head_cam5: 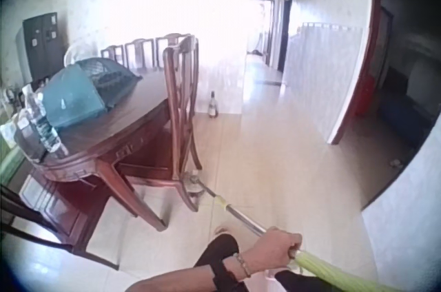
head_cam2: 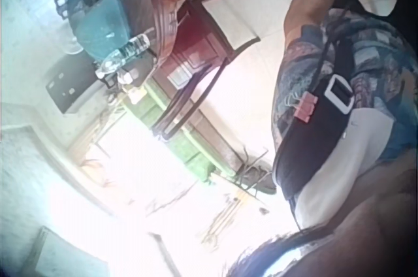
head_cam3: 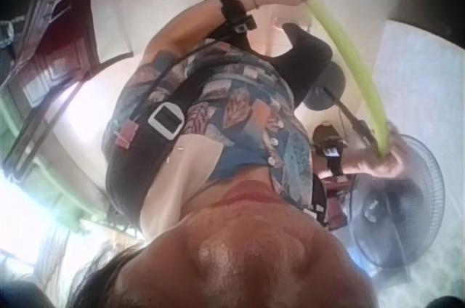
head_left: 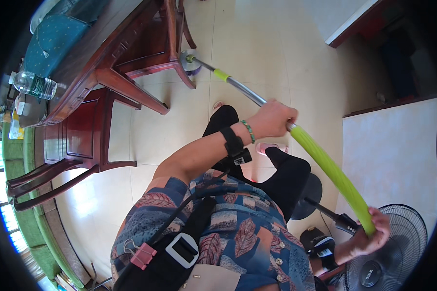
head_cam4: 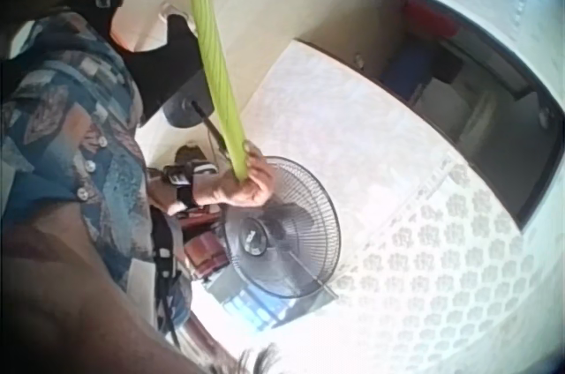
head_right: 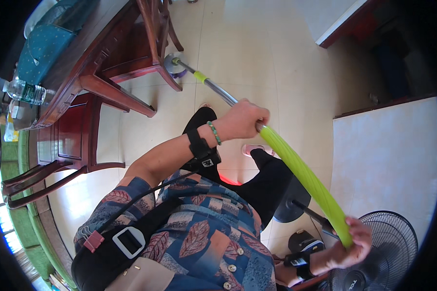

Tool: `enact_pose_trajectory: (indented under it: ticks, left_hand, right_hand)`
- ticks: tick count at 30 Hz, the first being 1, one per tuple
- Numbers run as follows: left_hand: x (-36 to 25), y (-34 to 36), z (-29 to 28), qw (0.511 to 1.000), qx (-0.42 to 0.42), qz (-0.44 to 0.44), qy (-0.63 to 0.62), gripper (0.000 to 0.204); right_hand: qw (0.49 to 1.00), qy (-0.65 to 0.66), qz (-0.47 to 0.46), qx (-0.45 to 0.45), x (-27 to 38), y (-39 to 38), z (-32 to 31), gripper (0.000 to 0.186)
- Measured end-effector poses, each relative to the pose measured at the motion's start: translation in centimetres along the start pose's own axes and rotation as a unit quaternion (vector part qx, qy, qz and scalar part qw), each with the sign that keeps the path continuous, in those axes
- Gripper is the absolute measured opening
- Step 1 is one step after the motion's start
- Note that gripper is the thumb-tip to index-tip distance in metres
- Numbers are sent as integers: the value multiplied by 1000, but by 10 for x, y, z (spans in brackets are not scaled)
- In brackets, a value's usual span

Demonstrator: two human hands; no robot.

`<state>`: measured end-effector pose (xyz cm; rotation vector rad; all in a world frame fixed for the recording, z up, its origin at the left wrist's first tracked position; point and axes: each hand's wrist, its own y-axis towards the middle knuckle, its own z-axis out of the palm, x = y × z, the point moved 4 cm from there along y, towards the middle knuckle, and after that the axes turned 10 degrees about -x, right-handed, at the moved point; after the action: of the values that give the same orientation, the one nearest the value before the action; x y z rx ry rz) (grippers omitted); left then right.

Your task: Mopping the tiled floor in a home dining area.

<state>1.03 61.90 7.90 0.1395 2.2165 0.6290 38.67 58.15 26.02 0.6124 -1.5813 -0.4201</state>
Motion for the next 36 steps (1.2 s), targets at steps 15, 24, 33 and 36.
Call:
enact_pose_trajectory:
  ticks: [15,24,33,36]
  left_hand:
    - [-25,-17,78,995,49,13,-81,11]
    - [60,-24,27,998,-1,-48,31,12]
    - [133,-10,-26,991,-17,-81,108,12]
    - [94,8,-21,995,-53,-40,72,11]
  right_hand:
    - [995,-7,-83,57,38,-14,-7,12]
    - [991,91,-54,78,-35,27,59,10]
    - [990,69,58,107,-114,21,127,24]
    - [995,67,43,68,-103,32,83,29]
